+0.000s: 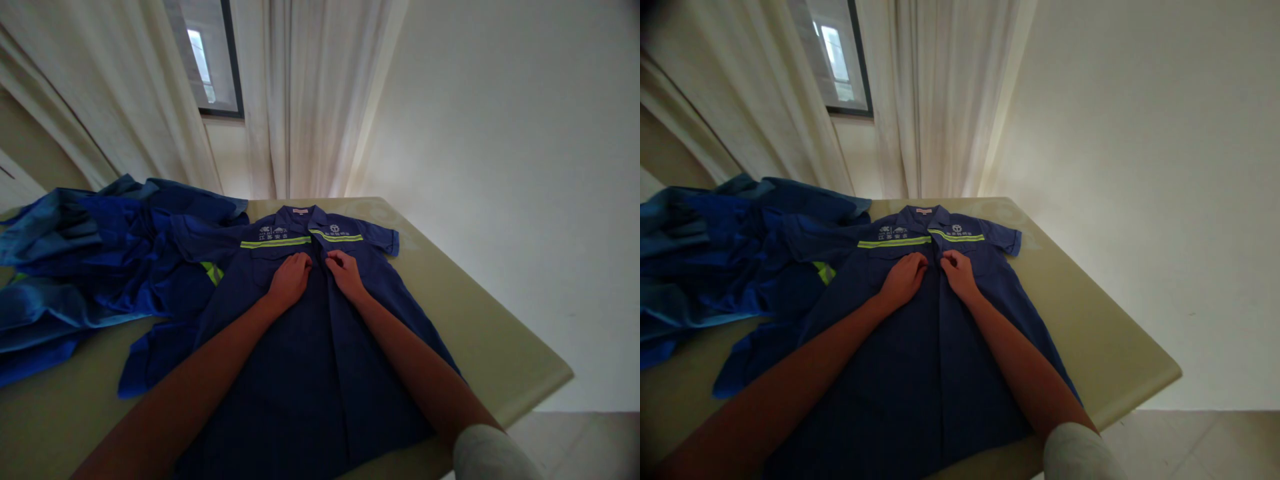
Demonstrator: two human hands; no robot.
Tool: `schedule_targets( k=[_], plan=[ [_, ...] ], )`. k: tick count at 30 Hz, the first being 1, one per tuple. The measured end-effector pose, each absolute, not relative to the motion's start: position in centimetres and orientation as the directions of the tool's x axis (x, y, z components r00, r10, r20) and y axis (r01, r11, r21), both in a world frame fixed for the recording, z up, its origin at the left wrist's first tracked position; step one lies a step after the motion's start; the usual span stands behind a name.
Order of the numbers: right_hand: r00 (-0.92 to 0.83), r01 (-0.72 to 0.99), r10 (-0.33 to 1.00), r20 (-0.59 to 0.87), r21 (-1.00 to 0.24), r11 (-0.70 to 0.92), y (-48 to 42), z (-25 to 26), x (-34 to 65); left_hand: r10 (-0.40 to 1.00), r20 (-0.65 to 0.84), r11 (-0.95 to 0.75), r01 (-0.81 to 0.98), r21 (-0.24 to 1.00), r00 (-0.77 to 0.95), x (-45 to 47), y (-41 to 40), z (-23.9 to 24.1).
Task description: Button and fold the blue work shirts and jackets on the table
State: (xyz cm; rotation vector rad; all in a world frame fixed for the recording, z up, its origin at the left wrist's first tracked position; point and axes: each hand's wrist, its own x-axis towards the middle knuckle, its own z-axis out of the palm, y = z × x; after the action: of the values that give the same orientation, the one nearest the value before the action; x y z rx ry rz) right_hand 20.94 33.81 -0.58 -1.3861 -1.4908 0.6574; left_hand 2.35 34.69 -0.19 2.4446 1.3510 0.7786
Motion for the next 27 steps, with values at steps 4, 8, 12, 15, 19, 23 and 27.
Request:
schedule_targets(
  k=[4, 8, 12, 15, 19, 23, 27],
  plan=[
    [0.133, 0.349, 0.948, 0.29, -0.909, 0.229, 34.0, -0.6, 21.2, 0.839, 0.328, -0.541, 0.726, 0.425, 0.434, 2.4, 34.5, 0.1],
    [0.099, 0.347, 0.954, 0.281, -0.909, 0.232, 33.8, -0.5, 21.0, 0.83, 0.334, -0.554, 0.729, 0.402, 0.447, 2.4, 34.5, 0.0],
    [-0.04, 0.52, 0.968, 0.246, -0.822, 0.231, 33.4, -0.3, 20.3, 0.822, 0.314, -0.567, 0.735, 0.371, 0.476, 2.3, 34.9, -0.1],
    [-0.06, 0.713, 0.964, 0.259, -0.664, 0.223, 33.0, -0.2, 19.6, 0.818, 0.309, -0.572, 0.739, 0.356, 0.485, 2.3, 35.0, -0.1],
    [-0.049, 0.856, 0.956, 0.289, -0.48, 0.189, 32.5, -0.1, 19.0, 0.814, 0.32, -0.575, 0.75, 0.328, 0.484, 2.3, 34.7, 0.1],
    [-0.03, 0.886, 0.96, 0.277, -0.438, 0.154, 32.3, 0.0, 18.8, 0.797, 0.299, -0.595, 0.769, 0.235, 0.525, 2.5, 34.2, 0.4],
    [0.0, 0.904, 0.973, 0.23, -0.416, 0.098, 32.3, 0.2, 18.8, 0.796, 0.279, -0.591, 0.79, 0.163, 0.538, 2.5, 34.0, 0.7]
  ],
)
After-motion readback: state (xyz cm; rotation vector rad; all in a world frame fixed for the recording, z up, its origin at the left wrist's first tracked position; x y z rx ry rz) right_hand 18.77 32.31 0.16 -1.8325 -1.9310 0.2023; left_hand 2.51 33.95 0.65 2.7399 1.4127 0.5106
